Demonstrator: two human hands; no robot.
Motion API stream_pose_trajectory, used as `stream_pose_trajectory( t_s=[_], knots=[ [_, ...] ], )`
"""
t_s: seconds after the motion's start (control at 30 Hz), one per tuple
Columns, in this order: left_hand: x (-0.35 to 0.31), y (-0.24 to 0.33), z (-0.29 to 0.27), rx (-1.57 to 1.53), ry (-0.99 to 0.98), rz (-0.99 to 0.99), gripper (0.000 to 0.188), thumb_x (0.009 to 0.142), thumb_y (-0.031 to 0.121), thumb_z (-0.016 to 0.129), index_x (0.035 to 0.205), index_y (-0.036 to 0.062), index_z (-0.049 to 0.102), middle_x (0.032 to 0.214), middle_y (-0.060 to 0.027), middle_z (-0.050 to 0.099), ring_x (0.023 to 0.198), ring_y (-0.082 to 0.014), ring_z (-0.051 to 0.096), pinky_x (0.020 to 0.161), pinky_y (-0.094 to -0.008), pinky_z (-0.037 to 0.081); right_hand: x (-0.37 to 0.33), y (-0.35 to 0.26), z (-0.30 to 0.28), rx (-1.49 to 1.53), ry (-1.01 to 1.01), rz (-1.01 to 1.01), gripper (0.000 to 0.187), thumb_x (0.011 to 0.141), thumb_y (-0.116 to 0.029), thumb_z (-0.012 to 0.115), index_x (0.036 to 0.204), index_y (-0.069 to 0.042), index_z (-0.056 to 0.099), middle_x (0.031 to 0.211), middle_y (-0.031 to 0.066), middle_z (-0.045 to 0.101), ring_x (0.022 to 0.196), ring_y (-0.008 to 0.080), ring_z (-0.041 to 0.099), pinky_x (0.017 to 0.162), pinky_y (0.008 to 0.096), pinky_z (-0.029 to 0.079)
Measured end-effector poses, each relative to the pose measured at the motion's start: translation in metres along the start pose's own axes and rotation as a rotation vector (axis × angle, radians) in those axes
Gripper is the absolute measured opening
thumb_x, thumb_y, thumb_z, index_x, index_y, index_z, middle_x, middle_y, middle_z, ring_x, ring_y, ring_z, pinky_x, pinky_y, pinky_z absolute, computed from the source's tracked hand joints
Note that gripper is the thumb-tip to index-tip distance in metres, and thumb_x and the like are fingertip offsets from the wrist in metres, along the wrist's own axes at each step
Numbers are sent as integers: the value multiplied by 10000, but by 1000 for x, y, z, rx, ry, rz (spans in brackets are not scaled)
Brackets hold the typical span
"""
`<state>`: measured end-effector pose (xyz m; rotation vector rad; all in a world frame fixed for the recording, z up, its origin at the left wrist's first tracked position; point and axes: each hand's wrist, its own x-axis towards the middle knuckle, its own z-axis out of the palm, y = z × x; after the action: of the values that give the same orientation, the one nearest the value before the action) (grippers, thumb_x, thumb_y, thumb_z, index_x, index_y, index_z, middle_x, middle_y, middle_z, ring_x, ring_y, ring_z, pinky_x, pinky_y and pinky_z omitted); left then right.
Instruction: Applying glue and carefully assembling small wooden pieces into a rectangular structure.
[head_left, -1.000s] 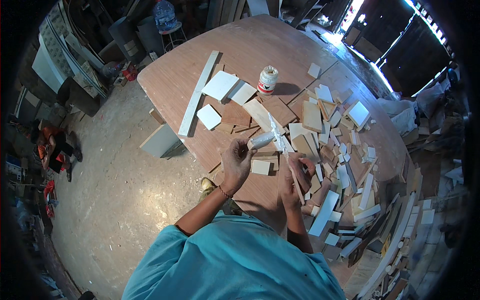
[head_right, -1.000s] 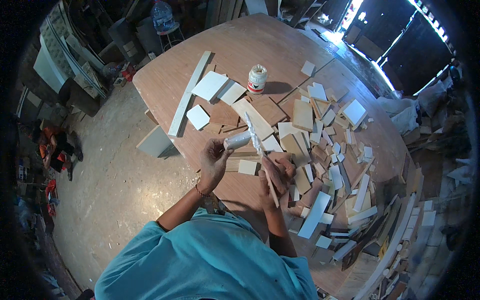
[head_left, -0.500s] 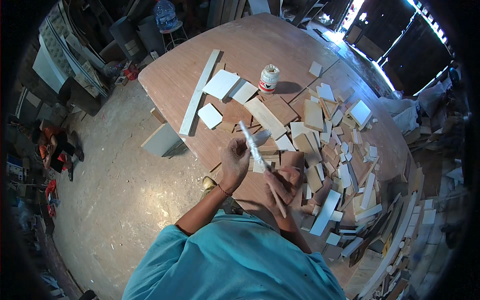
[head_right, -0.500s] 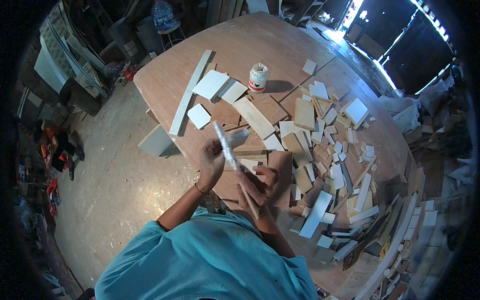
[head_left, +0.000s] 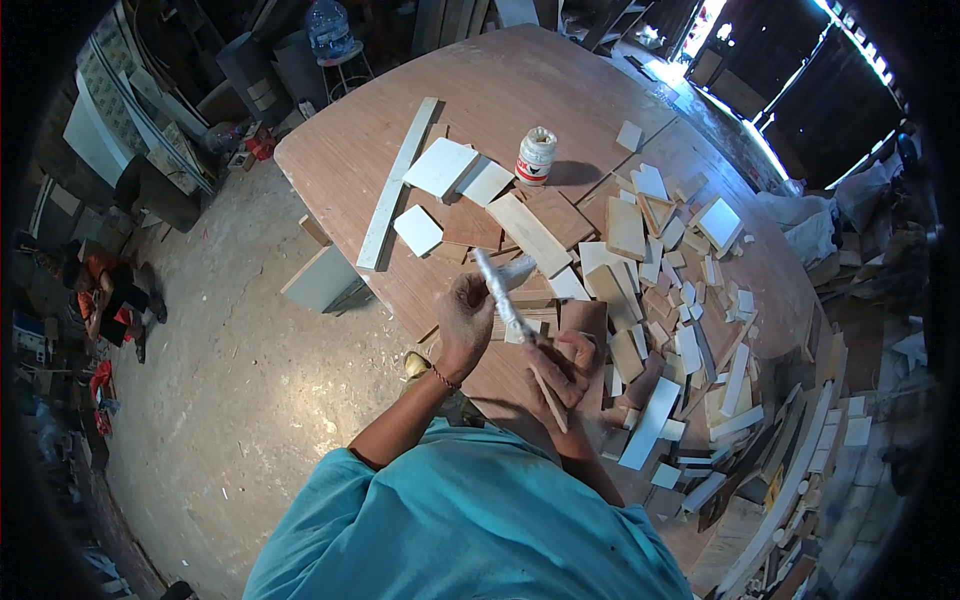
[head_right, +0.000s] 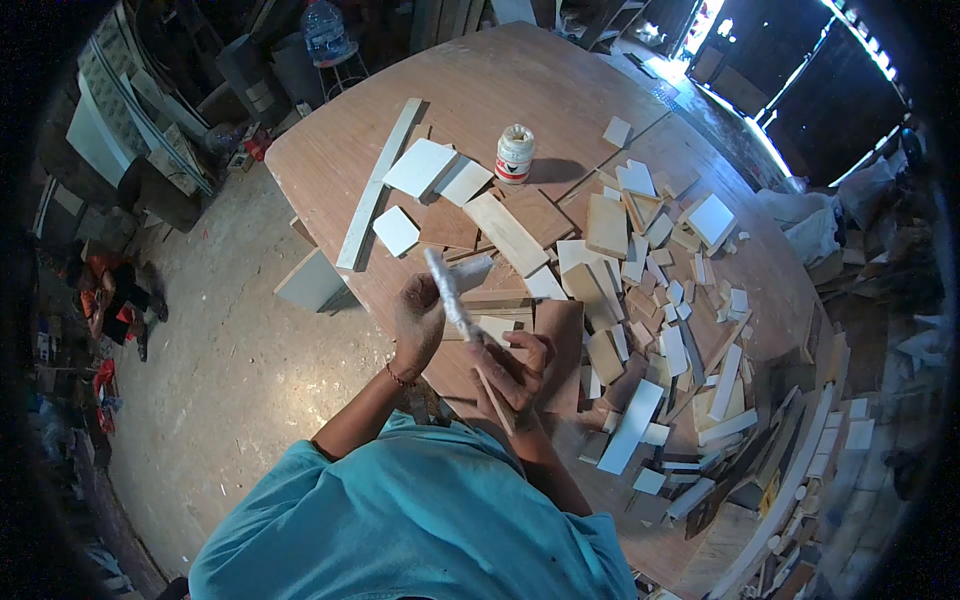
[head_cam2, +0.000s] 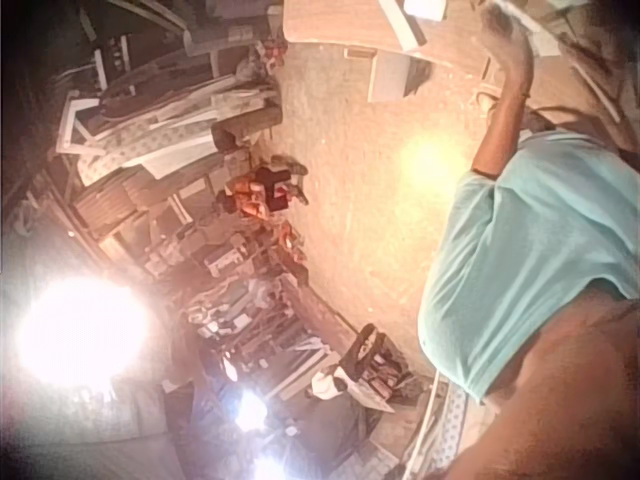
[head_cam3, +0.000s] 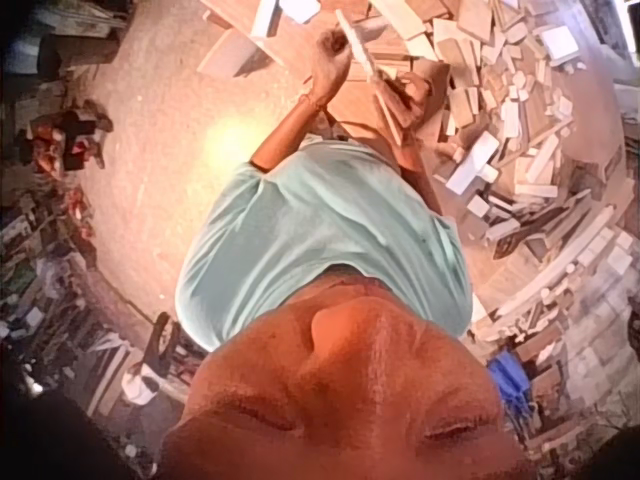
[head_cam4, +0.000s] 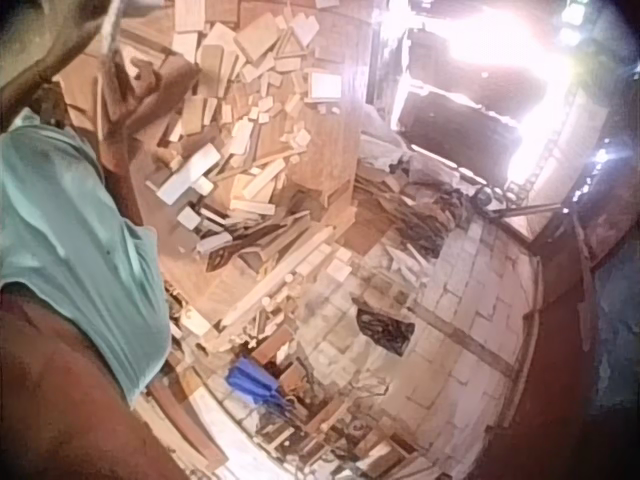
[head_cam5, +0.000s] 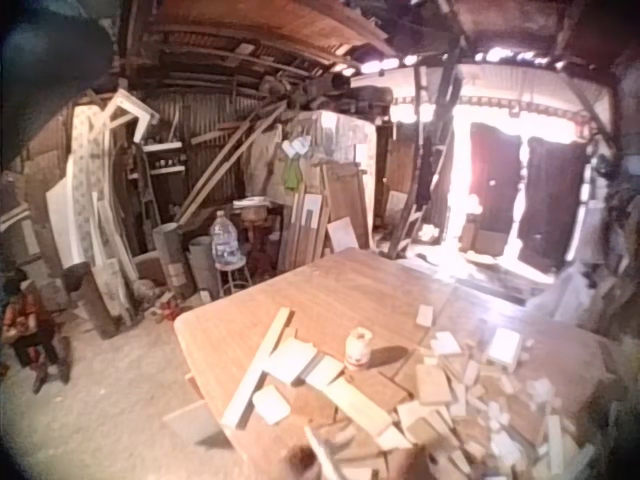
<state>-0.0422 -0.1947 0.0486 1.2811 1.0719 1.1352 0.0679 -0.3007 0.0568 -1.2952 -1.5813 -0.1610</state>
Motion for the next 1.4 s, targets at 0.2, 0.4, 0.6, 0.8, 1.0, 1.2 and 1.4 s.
stream_pose_trajectory(
  t_s=[0.2,0.4,0.6,0.8,1.0,1.2,1.4],
  knots=[
    [2,-5,-2,13,10,6,187,745,-45,564,918,-49,493,866,-69,558,802,-100,522,729,-221,429,9,0,-5,-10,92,128,180,767,-134,559,903,-42,631,806,68,597,930,236,448,810,336,350],
    [2,-5,-3,104,-2,8,216,746,-38,573,945,-51,491,860,-63,554,804,-94,519,739,-214,428,7,6,-5,-110,-8,99,220,715,-104,575,922,-65,637,858,104,619,950,238,422,829,344,339],
    [4,-17,-6,42,29,81,229,719,-4,604,932,-52,536,778,-74,576,705,-93,524,651,-227,436,9,-7,-4,56,-30,56,211,744,-170,578,922,-72,636,822,78,632,927,246,413,819,374,331],
    [5,-17,-6,18,78,62,221,693,16,633,893,-54,570,693,-64,584,624,-81,516,571,-227,436,6,-11,-7,194,34,97,195,768,-183,570,902,-55,633,812,84,621,970,239,411,834,359,338],
    [5,-6,-4,36,113,79,219,691,16,638,886,-54,567,685,-55,571,612,-76,494,566,-213,426,3,8,-14,-104,-25,63,207,736,-117,574,920,-40,629,857,107,583,975,240,418,826,349,349],
    [6,-12,-6,46,73,71,238,694,0,625,915,-54,555,733,-57,587,650,-83,523,614,-215,444,5,-3,-12,-5,-75,-42,179,732,-110,568,888,-70,646,835,108,613,947,269,422,830,375,326],
    [6,-5,-4,-106,108,86,216,707,-20,603,915,-51,552,706,-30,549,633,-57,474,594,-197,413,5,7,-16,86,4,79,186,768,-140,575,916,-43,630,1047,129,435,862,214,541,734,289,430]
  ],
)
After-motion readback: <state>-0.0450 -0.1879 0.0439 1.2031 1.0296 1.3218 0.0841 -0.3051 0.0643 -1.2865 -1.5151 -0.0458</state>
